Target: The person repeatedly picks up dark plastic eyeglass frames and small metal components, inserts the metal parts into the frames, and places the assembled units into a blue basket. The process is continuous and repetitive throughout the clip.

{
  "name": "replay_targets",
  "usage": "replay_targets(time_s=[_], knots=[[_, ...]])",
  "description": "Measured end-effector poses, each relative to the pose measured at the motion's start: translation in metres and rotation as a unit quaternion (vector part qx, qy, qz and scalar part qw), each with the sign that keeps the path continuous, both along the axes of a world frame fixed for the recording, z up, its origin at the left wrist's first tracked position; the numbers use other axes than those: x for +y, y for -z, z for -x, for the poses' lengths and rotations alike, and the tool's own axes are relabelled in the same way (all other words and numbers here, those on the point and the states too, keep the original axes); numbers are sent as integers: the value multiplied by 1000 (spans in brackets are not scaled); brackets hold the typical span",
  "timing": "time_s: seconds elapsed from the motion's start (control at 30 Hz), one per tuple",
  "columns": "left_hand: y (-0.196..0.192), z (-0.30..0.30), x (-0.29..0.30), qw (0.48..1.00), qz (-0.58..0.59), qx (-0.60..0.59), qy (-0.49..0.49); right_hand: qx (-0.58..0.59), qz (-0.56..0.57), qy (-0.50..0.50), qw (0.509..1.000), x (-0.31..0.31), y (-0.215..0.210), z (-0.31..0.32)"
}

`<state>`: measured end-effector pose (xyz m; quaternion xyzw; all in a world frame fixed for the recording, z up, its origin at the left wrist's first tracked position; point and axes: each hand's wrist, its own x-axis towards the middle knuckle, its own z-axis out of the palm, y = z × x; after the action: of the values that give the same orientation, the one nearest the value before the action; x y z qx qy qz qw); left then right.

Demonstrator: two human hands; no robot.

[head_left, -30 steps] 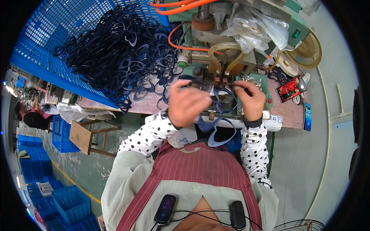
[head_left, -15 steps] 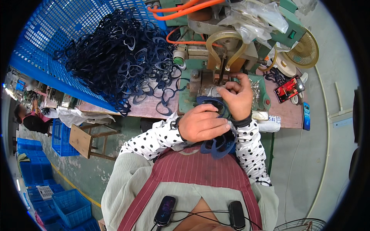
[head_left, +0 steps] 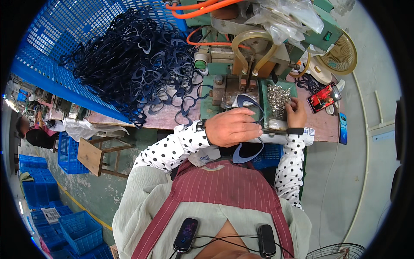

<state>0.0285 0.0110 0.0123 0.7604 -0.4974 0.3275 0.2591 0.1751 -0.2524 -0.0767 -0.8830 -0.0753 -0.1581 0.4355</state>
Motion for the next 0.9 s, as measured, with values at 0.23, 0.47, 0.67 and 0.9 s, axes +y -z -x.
replay_targets(time_s=[0.23, 0.47, 0.67, 0.9], knots=[[-2, -1, 0, 1000, -11, -17, -12, -72, 309, -4, 948, 11, -13, 29], [-4, 8, 0, 998, -38, 27, -32, -51, 88, 26, 994, 6, 10, 9], [41, 28, 86, 954, -3, -28, -298, -92, 16, 29, 995, 16, 8, 16], [87, 21, 143, 900, -213, 85, -370, -92, 26, 57, 994, 17, 3, 21]])
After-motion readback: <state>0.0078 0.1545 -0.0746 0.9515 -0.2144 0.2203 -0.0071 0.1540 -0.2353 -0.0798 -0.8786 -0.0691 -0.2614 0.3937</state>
